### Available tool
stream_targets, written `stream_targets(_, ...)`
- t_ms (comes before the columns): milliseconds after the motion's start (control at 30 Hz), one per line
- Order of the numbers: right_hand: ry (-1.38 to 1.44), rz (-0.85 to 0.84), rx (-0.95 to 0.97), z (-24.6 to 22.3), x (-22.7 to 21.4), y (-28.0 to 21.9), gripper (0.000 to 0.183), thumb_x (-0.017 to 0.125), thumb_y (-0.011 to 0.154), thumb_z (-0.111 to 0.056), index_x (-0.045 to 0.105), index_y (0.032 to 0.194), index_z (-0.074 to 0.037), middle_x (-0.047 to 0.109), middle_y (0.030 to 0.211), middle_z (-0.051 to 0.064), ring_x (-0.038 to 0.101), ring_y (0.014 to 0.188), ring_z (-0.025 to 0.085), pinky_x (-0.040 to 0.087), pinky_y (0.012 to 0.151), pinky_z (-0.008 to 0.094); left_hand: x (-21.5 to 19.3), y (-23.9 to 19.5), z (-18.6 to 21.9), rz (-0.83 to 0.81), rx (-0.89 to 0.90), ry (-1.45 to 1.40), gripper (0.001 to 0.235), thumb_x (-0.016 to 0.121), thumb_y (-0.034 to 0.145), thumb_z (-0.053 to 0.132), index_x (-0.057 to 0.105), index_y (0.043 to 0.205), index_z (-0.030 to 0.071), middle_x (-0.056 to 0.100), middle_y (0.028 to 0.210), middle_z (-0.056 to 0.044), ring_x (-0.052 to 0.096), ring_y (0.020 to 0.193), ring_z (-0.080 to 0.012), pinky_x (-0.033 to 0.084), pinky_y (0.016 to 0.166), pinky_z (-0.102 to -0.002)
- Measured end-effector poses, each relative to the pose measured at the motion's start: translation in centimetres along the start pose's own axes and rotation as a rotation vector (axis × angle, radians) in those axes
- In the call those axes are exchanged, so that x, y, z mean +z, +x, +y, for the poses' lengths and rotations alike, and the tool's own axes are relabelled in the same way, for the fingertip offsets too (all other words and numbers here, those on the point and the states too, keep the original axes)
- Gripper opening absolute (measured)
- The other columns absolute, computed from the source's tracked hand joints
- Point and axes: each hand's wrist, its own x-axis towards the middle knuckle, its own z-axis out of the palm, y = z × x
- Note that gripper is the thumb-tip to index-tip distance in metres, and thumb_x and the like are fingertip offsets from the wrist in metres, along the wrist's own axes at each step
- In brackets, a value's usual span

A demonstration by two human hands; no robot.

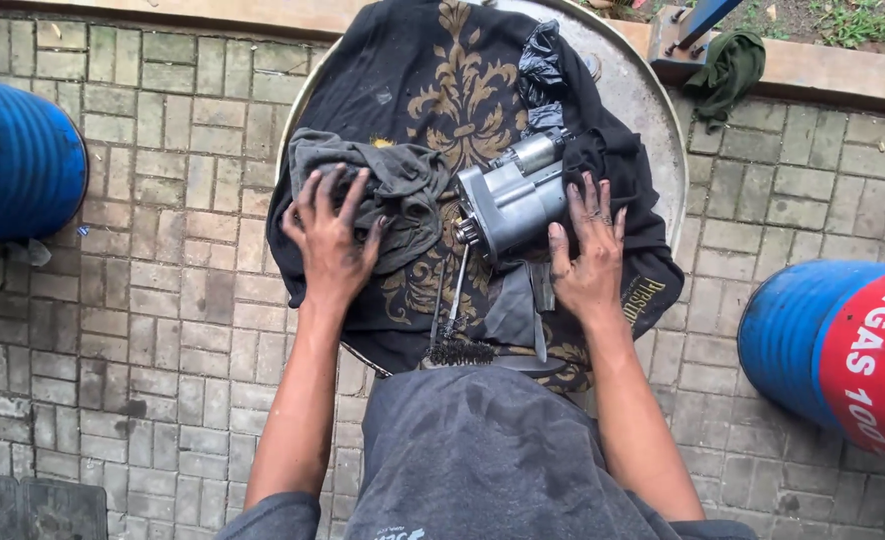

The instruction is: The person cleans a cylindrical metal part using a piece of sandpaper and a dark cloth. They rub the sandpaper against the metal surface and then wipe it with the cloth, repeating the process while rotating the object on a patterned mat.

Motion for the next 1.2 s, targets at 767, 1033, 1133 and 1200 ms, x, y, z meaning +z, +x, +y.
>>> stream_targets(767,0.059,-0.002,-0.006,0.2,0.1,-0.1,0.055,0.060,0.103,-0.023,0.048,0.155,-0.010,0.035,0.166,0.013,0.024,0.154,0.040,0.023,0.115,0.072,0.0,-6.3,8.4,-0.392,0.139,-0.309,0.059,0.075,0.083,0.057,0.072,0.122,0.013,0.068,0.098,-0.011,0.063,0.095,-0.0271,0.047,0.079,-0.044)
stream_targets(1033,0.053,-0.013,0.008,-0.1,-0.3,0.1,0.057,0.057,0.103,-0.025,0.045,0.157,-0.013,0.032,0.167,0.012,0.024,0.153,0.041,0.024,0.114,0.074,3.5,-6.6,11.7,-0.472,0.333,-0.343,0.014,0.066,0.090,0.031,0.071,0.098,0.020,0.066,0.096,-0.003,0.064,0.090,-0.0263,0.046,0.076,-0.041)
stream_targets(1133,0.095,0.009,0.002,0.0,0.0,0.1,0.055,0.059,0.103,-0.024,0.047,0.155,-0.011,0.034,0.166,0.013,0.024,0.153,0.041,0.022,0.113,0.075,1.5,-6.1,10.5,-0.386,0.038,-0.895,0.025,0.072,0.087,0.019,0.071,0.104,0.001,0.071,0.087,-0.020,0.072,0.082,-0.0422,0.056,0.069,-0.044)
stream_targets(1200,0.090,0.008,-0.001,0.0,0.0,0.0,0.055,0.059,0.103,-0.025,0.047,0.155,-0.011,0.034,0.166,0.012,0.024,0.154,0.040,0.023,0.114,0.073,0.6,-6.4,8.0,-0.343,-0.144,-1.044,0.019,0.067,0.090,0.026,0.073,0.100,0.011,0.064,0.068,-0.010,0.062,0.064,-0.0243,0.048,0.061,-0.040)
